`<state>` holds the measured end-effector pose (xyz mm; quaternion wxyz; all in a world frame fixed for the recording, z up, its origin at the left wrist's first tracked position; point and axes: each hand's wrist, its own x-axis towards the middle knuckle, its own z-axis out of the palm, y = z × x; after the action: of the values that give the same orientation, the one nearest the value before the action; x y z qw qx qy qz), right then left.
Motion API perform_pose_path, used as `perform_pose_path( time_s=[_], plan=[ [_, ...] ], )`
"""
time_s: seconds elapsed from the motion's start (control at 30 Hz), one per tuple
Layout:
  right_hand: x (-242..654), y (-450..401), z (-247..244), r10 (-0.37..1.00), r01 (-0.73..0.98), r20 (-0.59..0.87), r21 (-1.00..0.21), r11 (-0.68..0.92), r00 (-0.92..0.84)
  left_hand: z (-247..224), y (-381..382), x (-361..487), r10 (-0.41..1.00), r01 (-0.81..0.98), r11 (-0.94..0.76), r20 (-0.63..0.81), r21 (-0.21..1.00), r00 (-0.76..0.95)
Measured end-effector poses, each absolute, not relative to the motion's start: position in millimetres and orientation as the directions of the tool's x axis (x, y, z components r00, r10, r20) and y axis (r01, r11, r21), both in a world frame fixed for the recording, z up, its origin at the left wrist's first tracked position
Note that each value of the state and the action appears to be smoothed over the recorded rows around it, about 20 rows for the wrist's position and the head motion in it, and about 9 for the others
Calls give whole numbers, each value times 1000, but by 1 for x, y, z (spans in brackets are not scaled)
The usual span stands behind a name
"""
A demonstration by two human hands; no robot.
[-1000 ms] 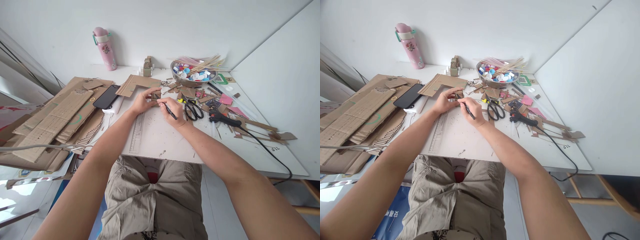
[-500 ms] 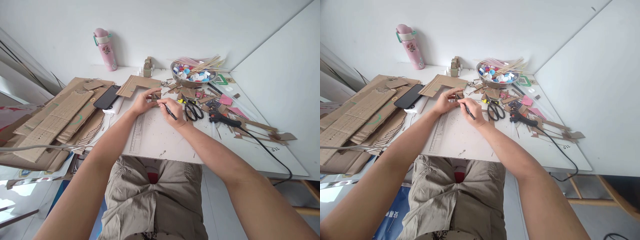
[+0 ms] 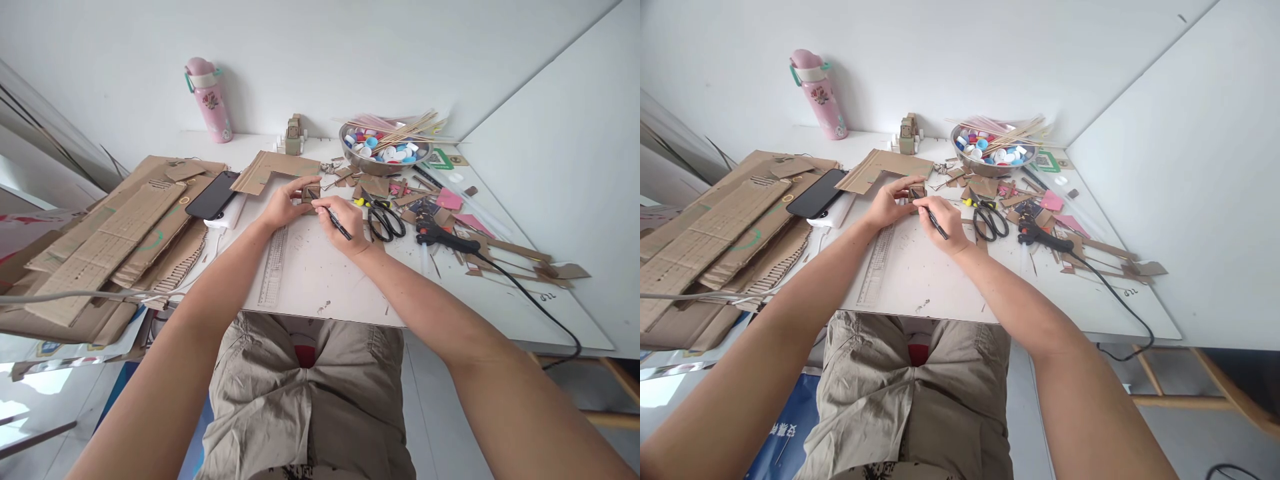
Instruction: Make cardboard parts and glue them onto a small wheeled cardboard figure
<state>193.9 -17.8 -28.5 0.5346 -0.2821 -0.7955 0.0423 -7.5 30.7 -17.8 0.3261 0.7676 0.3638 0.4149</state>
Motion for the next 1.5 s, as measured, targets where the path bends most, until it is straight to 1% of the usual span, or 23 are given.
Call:
perform_pose_path(
  time_s=[0.2, 0.33, 0.47, 0.7, 0.87, 0.93, 1.2, 1.3, 1.5],
  plan=[
    [202, -19, -26, 518, 450, 811, -369, 813, -272, -16, 30, -8, 828, 267, -518, 397, 813, 396],
    [205, -19, -25, 496, 440, 830, -356, 824, -257, -17, 31, -8, 825, 268, -521, 398, 811, 402],
    [204, -18, -26, 513, 447, 819, -371, 814, -256, -19, 32, -8, 819, 281, -530, 397, 800, 413],
    [204, -17, -26, 501, 415, 833, -381, 826, -233, -19, 33, -8, 821, 280, -526, 395, 803, 411],
    [202, -17, -26, 435, 416, 873, -319, 852, -222, -20, 34, -9, 816, 261, -530, 402, 807, 414],
    [202, -17, -25, 429, 433, 875, -305, 848, -223, -21, 35, -9, 813, 253, -534, 407, 807, 418],
    [204, -17, -26, 497, 441, 832, -360, 822, -248, -21, 34, -9, 809, 244, -538, 413, 807, 419],
    [203, -17, -26, 488, 421, 839, -363, 831, -240, -21, 33, -9, 808, 245, -539, 413, 806, 421],
    [203, -17, -25, 447, 401, 862, -332, 853, -237, -19, 32, -9, 814, 260, -535, 407, 804, 414]
  ],
)
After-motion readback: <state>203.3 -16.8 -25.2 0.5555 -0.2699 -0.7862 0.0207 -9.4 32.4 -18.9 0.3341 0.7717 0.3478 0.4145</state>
